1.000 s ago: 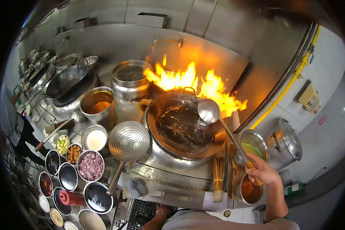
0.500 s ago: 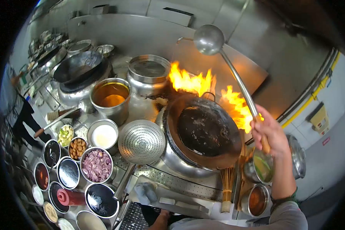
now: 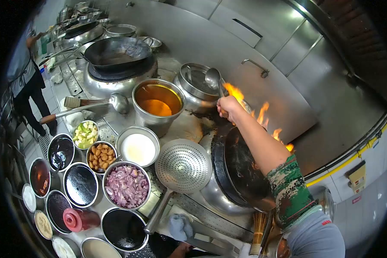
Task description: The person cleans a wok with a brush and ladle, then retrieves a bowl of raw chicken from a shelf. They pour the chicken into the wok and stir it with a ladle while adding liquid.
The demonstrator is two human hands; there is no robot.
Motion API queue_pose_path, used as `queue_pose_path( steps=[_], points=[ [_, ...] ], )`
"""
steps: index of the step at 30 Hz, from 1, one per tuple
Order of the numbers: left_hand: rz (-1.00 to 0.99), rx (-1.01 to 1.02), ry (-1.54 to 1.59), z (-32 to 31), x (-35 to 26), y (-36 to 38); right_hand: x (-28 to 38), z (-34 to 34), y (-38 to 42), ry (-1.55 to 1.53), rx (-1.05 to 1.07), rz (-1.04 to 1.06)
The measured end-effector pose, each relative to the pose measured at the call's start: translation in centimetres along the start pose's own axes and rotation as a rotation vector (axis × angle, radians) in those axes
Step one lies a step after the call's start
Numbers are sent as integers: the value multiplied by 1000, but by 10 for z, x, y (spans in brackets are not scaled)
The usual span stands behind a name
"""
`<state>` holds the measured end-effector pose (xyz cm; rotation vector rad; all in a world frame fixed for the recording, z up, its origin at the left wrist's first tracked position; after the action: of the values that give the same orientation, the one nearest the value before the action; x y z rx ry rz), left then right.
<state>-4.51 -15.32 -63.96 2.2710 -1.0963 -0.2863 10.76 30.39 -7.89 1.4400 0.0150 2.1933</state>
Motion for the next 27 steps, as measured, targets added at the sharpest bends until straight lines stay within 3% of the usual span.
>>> queue_pose_path(
  steps=[3, 5, 14, 23, 27],
  points=[
    [-2, -17, -10, 0, -6, 2, 10, -5, -26, -894, 280, -269],
    [7, -28, -25, -2, -5, 3, 24, 3, -21, -1334, 383, -241],
    [64, -82, -204, -12, 15, 20, 63, 69, 75, -1663, 573, -245],
    [74, -121, -397, -18, 33, 36, 19, 165, 217, -1683, 672, -44],
    [68, -140, -470, -20, 32, 40, -18, 199, 274, -1662, 595, -100]
  ],
)
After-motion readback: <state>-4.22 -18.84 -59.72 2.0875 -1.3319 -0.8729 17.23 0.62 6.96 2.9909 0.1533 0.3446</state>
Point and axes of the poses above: each hand's wrist, its own y-axis away from the middle knuckle, its own z-axis out of the back of the hand, x = y × z, the point moved 2 cm from there along -y, towards the middle knuckle, and after that the axes turned 5 degrees about y, right-handed, at the moved point
